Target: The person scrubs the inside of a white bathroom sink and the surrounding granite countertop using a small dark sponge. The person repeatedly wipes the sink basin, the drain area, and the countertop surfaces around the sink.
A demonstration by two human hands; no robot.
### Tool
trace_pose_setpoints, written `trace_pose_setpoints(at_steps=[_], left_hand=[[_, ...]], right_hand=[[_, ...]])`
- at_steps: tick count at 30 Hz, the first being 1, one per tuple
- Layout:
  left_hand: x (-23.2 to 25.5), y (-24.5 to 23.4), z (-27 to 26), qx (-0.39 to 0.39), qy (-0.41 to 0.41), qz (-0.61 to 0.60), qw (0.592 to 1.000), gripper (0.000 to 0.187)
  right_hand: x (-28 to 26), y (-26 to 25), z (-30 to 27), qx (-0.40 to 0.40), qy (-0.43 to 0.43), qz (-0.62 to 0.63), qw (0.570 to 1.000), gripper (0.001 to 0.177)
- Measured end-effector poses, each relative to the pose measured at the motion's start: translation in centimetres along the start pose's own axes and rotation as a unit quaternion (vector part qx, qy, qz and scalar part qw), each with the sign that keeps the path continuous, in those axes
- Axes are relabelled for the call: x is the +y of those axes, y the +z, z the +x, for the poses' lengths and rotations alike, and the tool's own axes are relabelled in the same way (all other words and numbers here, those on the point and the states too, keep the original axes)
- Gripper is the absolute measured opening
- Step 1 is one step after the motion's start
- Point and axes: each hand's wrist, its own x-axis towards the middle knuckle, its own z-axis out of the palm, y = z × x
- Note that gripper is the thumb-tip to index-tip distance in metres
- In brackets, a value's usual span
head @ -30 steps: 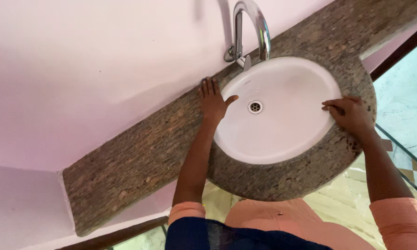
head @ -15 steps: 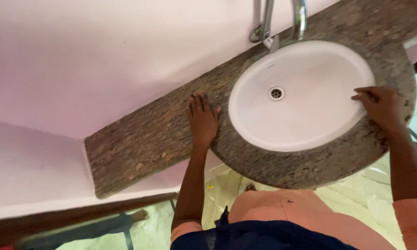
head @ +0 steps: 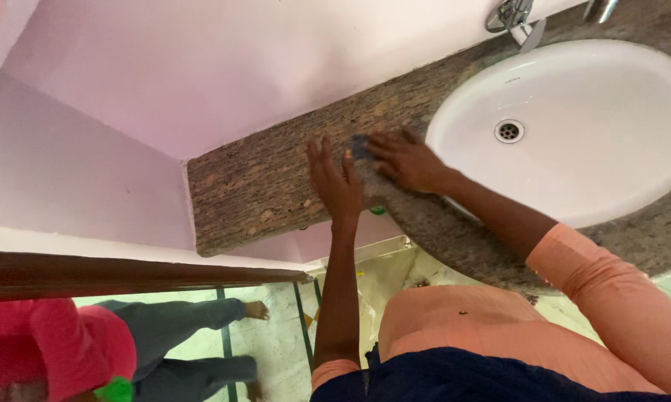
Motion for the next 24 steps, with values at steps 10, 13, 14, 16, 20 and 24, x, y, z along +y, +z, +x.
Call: trace_pose_setpoints(at_steps=[10,13,14,16,20,24], left_hand=[[0.0,0.4,0.9,-0.033,-0.007,0.194,0.98,0.047],[-0.1,0.6,0.6,-0.021,0.0,0.194,0.981,0.044],[-0.3,0.7,0.6,-0.016,0.004,0.191,0.981,0.043],[-0.8,0.8,0.2,0.01,0.016,0.184,0.983,0.043],[-0.8,0.4,-0.3,0.054,0.036,0.136,0.989,0.044],[-0.1,0.2,0.0,0.044,0.04,0.151,0.987,0.04]], right_hand=[[19.0,-5.0,-1.6,0.167,0.299,-0.067,0.937,0.058],[13.0,-1.6,3.5,0.176,0.253,-0.094,0.946,0.079],[10.5,-0.9,5.7,0.113,0.282,-0.062,0.951,0.092],[4.7,0.8,7.0,-0.009,0.225,-0.019,0.974,0.087],[-1.9,2.5,3.6,-0.022,-0.075,-0.01,0.997,0.075],[3.1,0.3,0.4,-0.033,0.019,-0.066,0.997,0.08]])
